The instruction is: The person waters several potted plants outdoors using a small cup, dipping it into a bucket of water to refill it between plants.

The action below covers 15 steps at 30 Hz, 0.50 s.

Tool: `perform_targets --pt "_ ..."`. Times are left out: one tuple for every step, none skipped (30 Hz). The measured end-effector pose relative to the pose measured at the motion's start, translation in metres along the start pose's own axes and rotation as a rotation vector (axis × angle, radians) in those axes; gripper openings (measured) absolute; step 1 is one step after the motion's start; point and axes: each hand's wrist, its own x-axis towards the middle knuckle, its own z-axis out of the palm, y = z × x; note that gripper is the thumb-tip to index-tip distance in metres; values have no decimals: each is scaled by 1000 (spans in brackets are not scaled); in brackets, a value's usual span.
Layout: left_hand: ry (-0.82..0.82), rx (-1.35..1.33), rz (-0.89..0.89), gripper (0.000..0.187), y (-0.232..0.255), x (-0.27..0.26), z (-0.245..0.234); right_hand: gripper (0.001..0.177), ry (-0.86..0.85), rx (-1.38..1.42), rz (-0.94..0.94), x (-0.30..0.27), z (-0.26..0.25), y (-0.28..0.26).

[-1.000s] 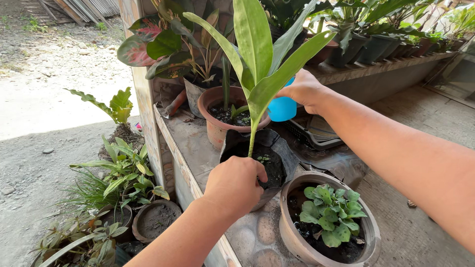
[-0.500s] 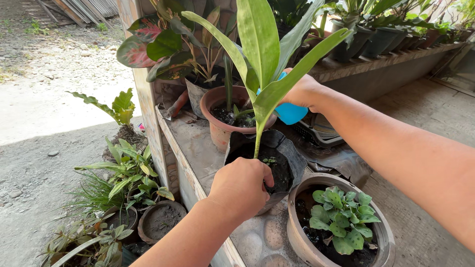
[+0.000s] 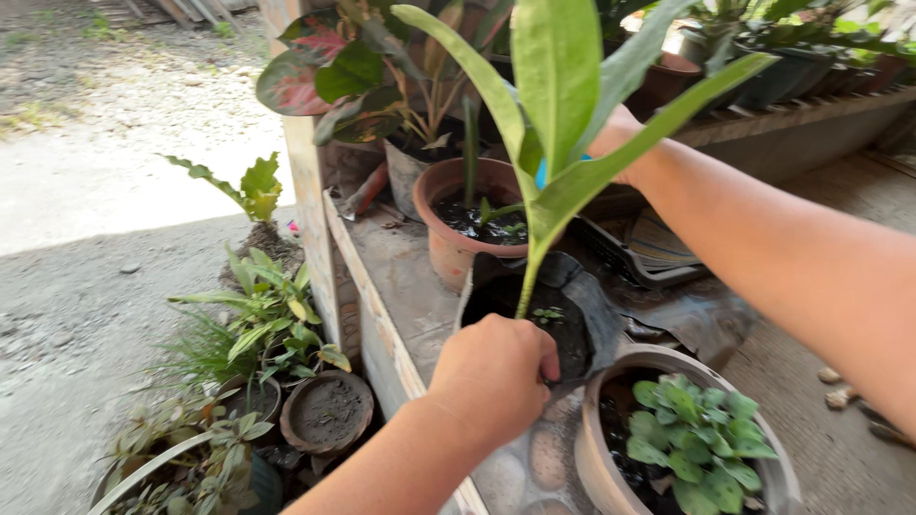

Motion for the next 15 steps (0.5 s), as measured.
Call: perform_targets --pt "-9 -7 0 16 -1 -1 1 46 5 2 -13 9 7 -3" --pt "-19 -14 1 15 -3 -2 2 47 10 5 -21 16 13 -5" --pt "-27 -21 1 14 -4 -2 4 47 12 3 -30 23 18 -7" --pt "-23 -25 8 14 -5 -3 4 48 24 -6 -20 29 21 -10" --pt "-20 -29 16 14 -5 -3 5 48 28 -17 -23 32 22 -11" --pt "-16 -32 24 14 -6 -3 5 48 33 -27 -22 36 24 -13" --pt "-21 -28 18 13 -6 -3 5 49 35 -36 -16 39 26 -12" --pt "-26 -23 11 13 -6 -3 6 49 37 -47 -13 42 27 -12" --pt "-31 -18 5 13 -6 -2 6 49 42 -56 -10 43 28 -12" --pt "-43 -11 3 12 -6 -2 6 50 49 -76 -5 45 26 -15" --pt "-56 -5 3 12 -6 -2 7 50 54 -86 -4 46 26 -15" --pt "-70 1 4 11 -6 -2 7 51 56 -97 -5 46 25 -16" --pt "-79 1 -3 11 -5 -1 7 51 60 -101 0 46 24 -16" --pt "-88 1 -10 11 -4 -1 7 51 61 -109 1 46 24 -16" --pt "-98 0 -15 11 -4 -1 8 52 62 -115 0 45 24 -17"
